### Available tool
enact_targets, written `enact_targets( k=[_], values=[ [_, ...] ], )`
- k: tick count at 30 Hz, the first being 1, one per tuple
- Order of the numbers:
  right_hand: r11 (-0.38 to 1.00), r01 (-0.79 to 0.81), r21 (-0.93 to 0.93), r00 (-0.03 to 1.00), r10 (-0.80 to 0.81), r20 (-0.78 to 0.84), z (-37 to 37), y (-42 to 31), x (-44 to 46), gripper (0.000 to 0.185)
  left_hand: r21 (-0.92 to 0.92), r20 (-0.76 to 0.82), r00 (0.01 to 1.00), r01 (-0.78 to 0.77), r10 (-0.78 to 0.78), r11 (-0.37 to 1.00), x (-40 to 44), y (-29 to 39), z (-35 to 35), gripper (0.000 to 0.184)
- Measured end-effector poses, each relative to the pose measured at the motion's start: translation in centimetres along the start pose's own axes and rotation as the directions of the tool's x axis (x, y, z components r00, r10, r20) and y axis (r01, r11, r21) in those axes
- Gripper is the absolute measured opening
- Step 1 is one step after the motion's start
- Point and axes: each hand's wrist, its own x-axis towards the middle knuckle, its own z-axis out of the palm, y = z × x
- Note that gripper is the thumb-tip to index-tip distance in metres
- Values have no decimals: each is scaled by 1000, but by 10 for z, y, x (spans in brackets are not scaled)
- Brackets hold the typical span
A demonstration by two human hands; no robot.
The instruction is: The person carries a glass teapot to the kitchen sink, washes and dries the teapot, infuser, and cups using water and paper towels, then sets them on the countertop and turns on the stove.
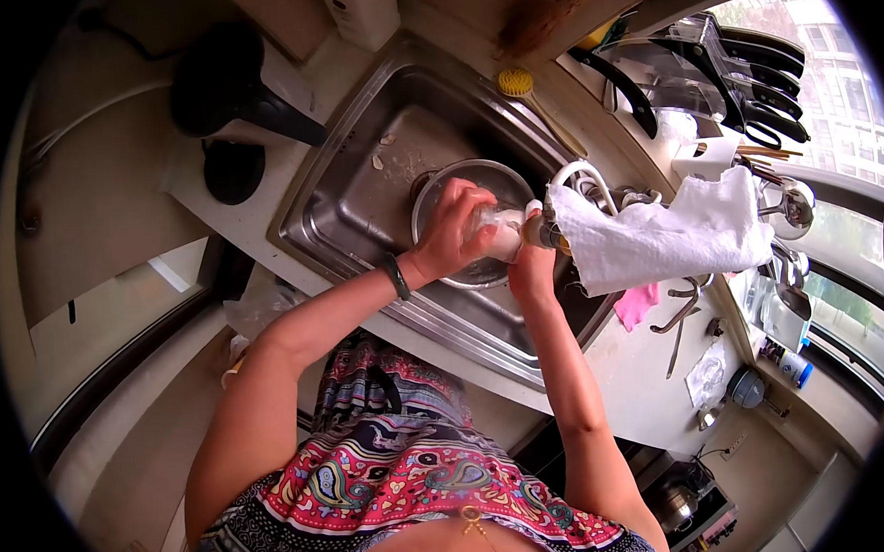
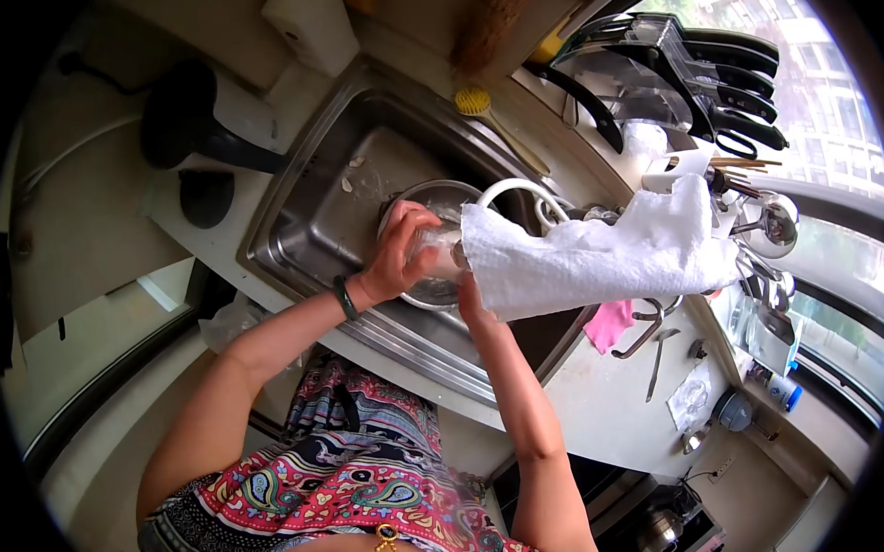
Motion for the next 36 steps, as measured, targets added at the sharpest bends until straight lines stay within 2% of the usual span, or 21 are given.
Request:
enact_targets(
  k=[1, 2, 3, 4, 6, 8, 9, 12, 13, 16, 17, 18, 20, 21, 23, 26, 28, 30, 32, 34, 36],
  values=[
    [971, 120, -204, 992, -126, -14, 8, -11, -7, 27, -191, -83, 968, 218, -237, 957, -4, 2, 8, 31],
    [671, 367, -644, 922, -354, 157, 1, 2, -19, 23, -191, -84, 968, 219, -238, 957, -7, -2, 9, 31],
    [572, 473, -671, 881, -314, 353, -1, -8, -25, 21, -621, 97, 827, 485, -554, 616, -10, -7, 11, 31],
    [471, 581, -664, 809, -247, 533, -2, -22, -27, 21, -814, 400, 617, 579, -678, 47, -9, -10, 9, 32],
    [397, 720, -570, 683, -254, 685, -9, -35, -18, 21, -642, 505, 643, 726, -576, 247, -6, -15, 3, 35],
    [316, 836, -449, 529, -247, 812, -23, -24, -6, 21, -692, 640, 473, 698, -605, -186, -3, -18, 7, 38],
    [367, 783, -503, 608, -277, 744, -40, 4, 0, 20, -690, 643, 471, 699, -604, -190, -6, -16, 8, 38],
    [637, 391, -665, 914, -184, 361, -20, -6, -12, 21, -424, 118, 878, 468, -465, 776, -9, -13, 11, 35],
    [974, -11, -225, 985, 49, 163, -15, -11, -10, 21, -112, 87, 986, 153, -144, 982, 1, 1, -3, 37],
    [864, -389, 320, 916, 400, 36, -14, -8, -12, 22, 50, 103, 984, -149, 144, 988, 8, 5, -5, 44],
    [993, -113, 27, 993, 112, 36, -8, -6, -15, 22, -36, 114, 985, -125, 128, 991, 2, -7, -3, 50],
    [988, -82, -130, 978, 105, 182, -22, -5, -14, 21, -127, 106, 994, 10, 3, 992, -1, -5, 0, 58],
    [918, 112, -382, 882, 86, 464, -49, -4, -11, 19, -667, 240, 897, 431, -372, 608, -13, -8, 8, 56],
    [610, 525, -593, 824, -190, 534, -57, 23, -11, 20, -668, 242, 895, 433, -374, 605, -8, -3, 4, 56],
    [189, 809, -557, 577, -440, 688, -35, 10, -18, 29, -629, 730, 477, 749, -489, -208, 9, 11, -14, 48],
    [300, 789, -536, 613, -419, 669, -16, 3, -18, 32, -628, 625, 523, 778, -579, 24, 1, -3, -5, 40],
    [432, 597, -676, 800, -372, 470, -3, -1, -24, 30, -683, 541, 566, 727, -622, 68, -4, -9, 2, 38],
    [599, 333, -728, 943, -206, 262, 10, -15, -22, 30, -266, 65, 963, 271, -263, 925, -11, -5, 6, 38],
    [988, -150, -44, 979, 155, 130, 3, 3, -10, 31, -124, 21, 968, 251, -250, 960, -14, -9, -2, 40],
    [825, -317, 468, 948, 286, 139, 13, -5, -7, 35, -339, 12, 923, 366, -385, 867, -18, -11, -9, 41],
    [769, -361, 528, 924, 372, 89, 22, -24, -15, 38, -363, 5, 888, 430, -460, 826, -29, -21, -19, 40]
  ],
)
